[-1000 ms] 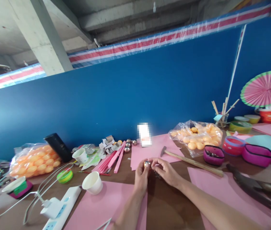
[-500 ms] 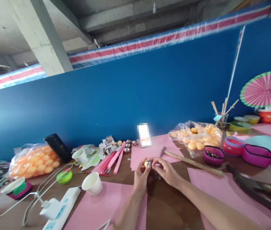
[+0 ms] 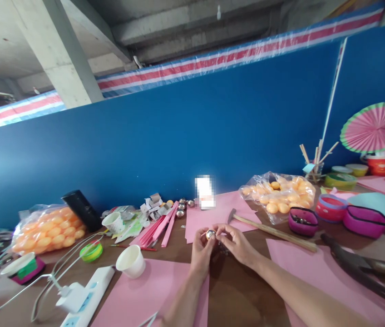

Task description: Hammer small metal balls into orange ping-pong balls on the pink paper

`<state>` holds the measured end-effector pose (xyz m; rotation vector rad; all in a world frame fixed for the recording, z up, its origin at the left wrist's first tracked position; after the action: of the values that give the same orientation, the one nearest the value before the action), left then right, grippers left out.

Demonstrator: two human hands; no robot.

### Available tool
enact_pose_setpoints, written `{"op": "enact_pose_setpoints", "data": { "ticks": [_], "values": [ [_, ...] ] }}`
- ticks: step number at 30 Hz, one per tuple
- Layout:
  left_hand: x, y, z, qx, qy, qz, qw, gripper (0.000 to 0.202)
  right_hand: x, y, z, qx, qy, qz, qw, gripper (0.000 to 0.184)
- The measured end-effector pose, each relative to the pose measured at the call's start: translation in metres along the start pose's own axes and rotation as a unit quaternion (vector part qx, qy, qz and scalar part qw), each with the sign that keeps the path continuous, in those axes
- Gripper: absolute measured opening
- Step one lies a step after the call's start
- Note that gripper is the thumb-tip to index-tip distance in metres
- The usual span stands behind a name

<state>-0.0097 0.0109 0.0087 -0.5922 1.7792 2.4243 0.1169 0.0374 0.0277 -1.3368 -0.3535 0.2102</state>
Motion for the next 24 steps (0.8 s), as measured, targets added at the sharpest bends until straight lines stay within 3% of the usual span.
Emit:
{"op": "enact_pose_setpoints", "data": {
  "ticks": [6, 17, 24],
  "values": [
    [0.0017, -0.0050, 0.0017, 0.016, -0.002, -0.023, 1.000, 0.057, 0.0000, -0.0003, -0.0006, -0.004, -0.013, 0.013, 1.000, 0.016],
    [-0.0012, 0.0015, 0.0023, 0.026, -0.014, -0.070, 0.997, 0.041, -0.0008, 0.0034, 0.0011, 0.009, 0.000, -0.007, 1.000, 0.014],
    [-0.0004, 0.0002, 0.0003, 0.032, 0.046, -0.055, 0.997, 0.041, -0.0012, 0.0050, 0.0017, -0.001, -0.010, 0.007, 1.000, 0.017]
  ]
}}
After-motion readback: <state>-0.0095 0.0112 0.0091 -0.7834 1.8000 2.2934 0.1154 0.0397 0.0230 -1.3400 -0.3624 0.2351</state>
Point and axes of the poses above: each hand's wrist, its own z-axis towards the middle knuckle, its own x-axis out of the back of the hand, y = z × x, the point moved 1 cm from there along z, towards the middle knuckle, and after that the axes turned 12 degrees about -x, right-handed, at the moved point
